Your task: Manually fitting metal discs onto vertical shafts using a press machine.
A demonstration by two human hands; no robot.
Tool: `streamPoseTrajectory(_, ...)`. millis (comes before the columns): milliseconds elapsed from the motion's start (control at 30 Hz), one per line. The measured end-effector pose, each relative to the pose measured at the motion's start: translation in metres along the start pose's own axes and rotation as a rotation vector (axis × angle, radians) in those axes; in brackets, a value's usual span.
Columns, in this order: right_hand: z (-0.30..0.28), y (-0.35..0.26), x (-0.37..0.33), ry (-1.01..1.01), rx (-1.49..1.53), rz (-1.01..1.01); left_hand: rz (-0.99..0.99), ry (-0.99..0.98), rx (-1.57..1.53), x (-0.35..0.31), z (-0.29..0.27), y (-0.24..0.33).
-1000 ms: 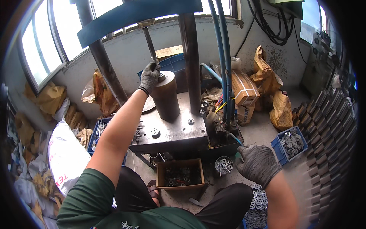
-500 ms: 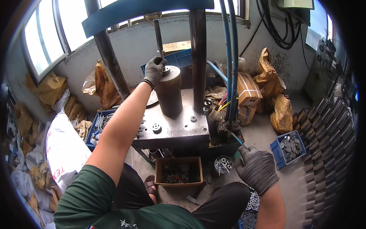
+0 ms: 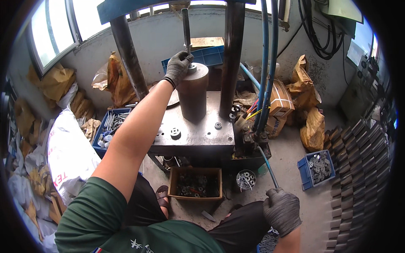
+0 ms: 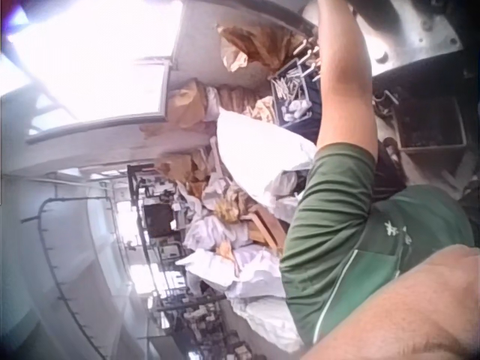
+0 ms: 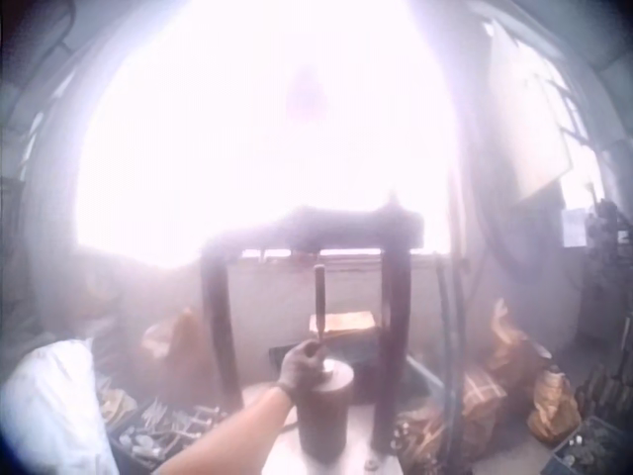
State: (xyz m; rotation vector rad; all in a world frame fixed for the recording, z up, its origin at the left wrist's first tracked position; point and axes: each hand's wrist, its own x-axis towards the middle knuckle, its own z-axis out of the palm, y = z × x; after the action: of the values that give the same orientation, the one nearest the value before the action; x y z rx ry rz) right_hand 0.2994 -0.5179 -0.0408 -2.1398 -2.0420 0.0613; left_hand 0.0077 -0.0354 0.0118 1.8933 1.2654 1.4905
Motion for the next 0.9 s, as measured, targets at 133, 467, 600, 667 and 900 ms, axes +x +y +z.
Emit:
streamPoseTrajectory(133, 0.003, -0.004, -0.001, 0.066, -0.049, 0.003, 0.000, 0.015, 0.015, 0.002, -0.002, -0.002)
streamPoseTrajectory(467, 0.011, -0.008, -0.003, 0.177, -0.089, 0.011, -0.017, 0.038, 0.076, 0.001, -0.001, 0.003)
streamPoseTrajectory(600, 0.015, -0.008, -0.003, 0.216, -0.105, 0.012, -0.030, 0.024, 0.083, 0.001, -0.002, 0.001)
streamPoseTrajectory(667, 0.018, -0.008, -0.005, 0.234, -0.121, 0.006, -0.024, 0.027, 0.094, 0.001, -0.001, 0.001)
streamPoseTrajectory(900, 0.032, -0.004, -0.024, 0.138, -0.063, 0.025, -0.009, 0.034, 0.095, 0.000, -0.001, 0.000)
